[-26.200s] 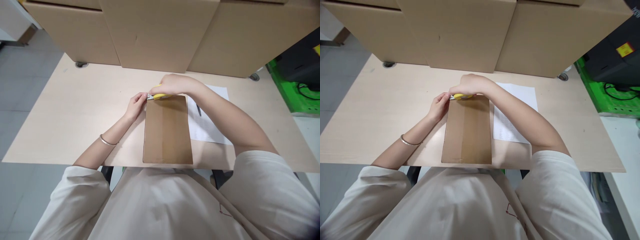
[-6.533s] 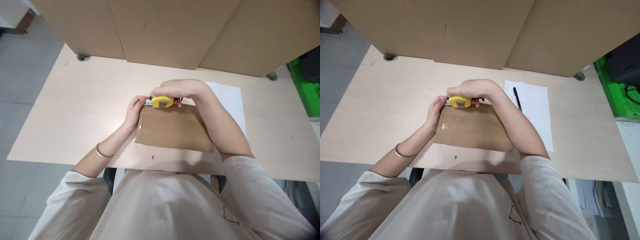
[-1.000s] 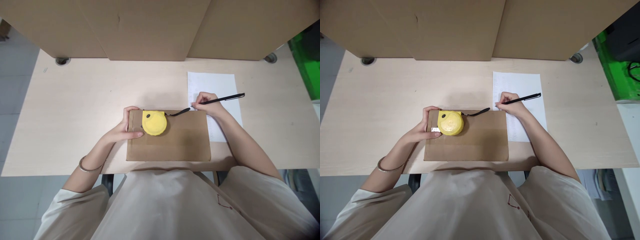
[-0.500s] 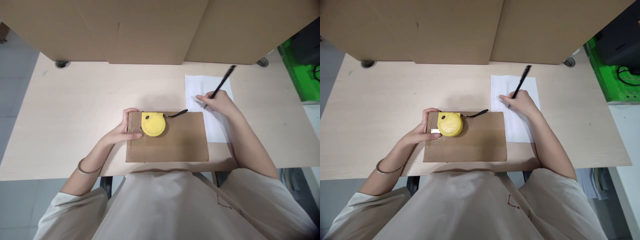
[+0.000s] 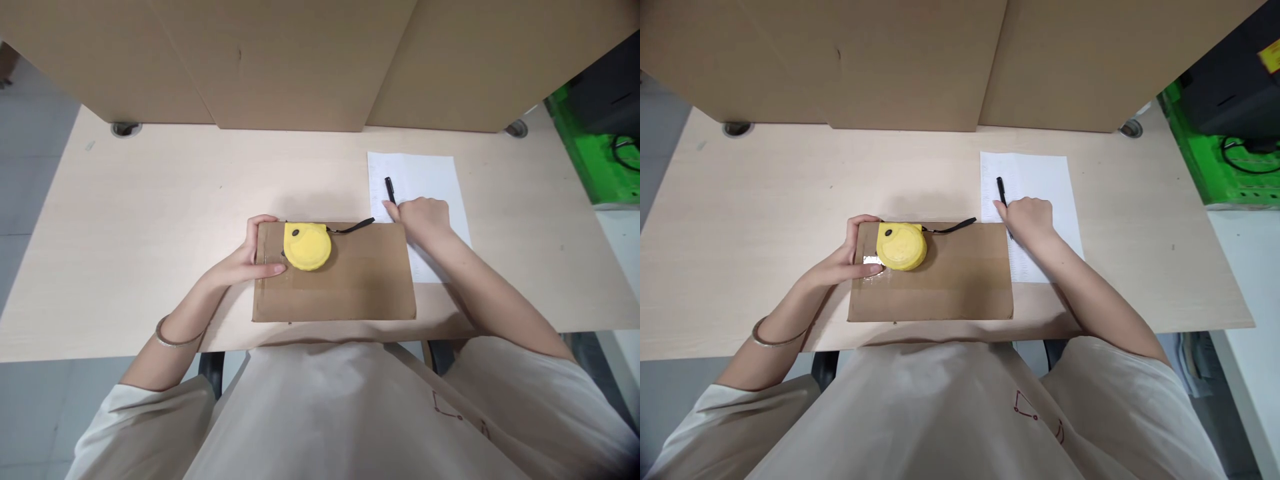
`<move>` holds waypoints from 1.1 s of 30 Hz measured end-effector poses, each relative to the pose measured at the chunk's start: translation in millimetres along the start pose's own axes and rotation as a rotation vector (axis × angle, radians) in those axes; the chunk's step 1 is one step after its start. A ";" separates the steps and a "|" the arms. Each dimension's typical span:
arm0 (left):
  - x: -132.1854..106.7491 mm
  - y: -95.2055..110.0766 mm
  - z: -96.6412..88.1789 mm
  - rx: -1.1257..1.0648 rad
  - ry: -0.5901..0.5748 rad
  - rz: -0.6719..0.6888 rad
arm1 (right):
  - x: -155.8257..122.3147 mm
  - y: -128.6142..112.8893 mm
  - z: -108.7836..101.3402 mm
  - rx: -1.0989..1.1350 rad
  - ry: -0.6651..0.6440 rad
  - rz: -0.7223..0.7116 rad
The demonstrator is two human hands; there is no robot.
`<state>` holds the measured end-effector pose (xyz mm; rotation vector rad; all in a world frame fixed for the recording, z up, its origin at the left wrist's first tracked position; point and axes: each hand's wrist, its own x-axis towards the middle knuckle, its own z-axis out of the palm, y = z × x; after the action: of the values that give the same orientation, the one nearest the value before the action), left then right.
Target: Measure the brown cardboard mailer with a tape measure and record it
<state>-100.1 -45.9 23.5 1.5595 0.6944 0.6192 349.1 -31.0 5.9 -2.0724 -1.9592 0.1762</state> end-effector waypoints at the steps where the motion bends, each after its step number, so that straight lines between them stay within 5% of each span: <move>1: 0.1 0.2 0.3 0.003 0.003 -0.012 | -0.7 -5.0 -7.4 0.011 0.016 0.018; 4: 0.6 1.0 1.3 -0.009 -0.002 -0.045 | -4.2 -40.5 -47.3 0.085 0.029 0.000; 8: 0.8 0.9 0.6 0.012 -0.004 -0.032 | -26.2 -124.7 -92.4 0.245 -0.122 -0.354; 11: -0.1 0.4 -1.9 0.039 0.009 -0.015 | -46.1 -179.7 -88.5 0.168 -0.195 -0.564; 14: -1.0 -0.1 -3.0 0.039 -0.003 -0.020 | -54.2 -204.1 -67.3 0.075 -0.212 -0.573; 19: 1.0 -7.1 -3.8 -0.038 0.011 -0.090 | -59.9 -181.1 -63.6 0.211 -0.132 -0.521; 24: -11.9 -13.3 -30.6 -0.127 0.254 -0.152 | -78.2 -113.0 -103.6 0.685 -0.051 -0.058; 28: -34.7 -11.2 -61.5 0.137 0.046 -0.187 | -91.1 -68.4 -114.5 1.137 -0.064 0.277; 33: -30.6 -21.9 -72.2 0.365 -0.126 -0.031 | -106.6 -46.6 -90.3 1.125 -0.184 0.452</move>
<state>-175.5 -18.7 8.9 1.9027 0.7642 0.3792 322.1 -145.8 94.0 -1.6298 -0.9579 1.2523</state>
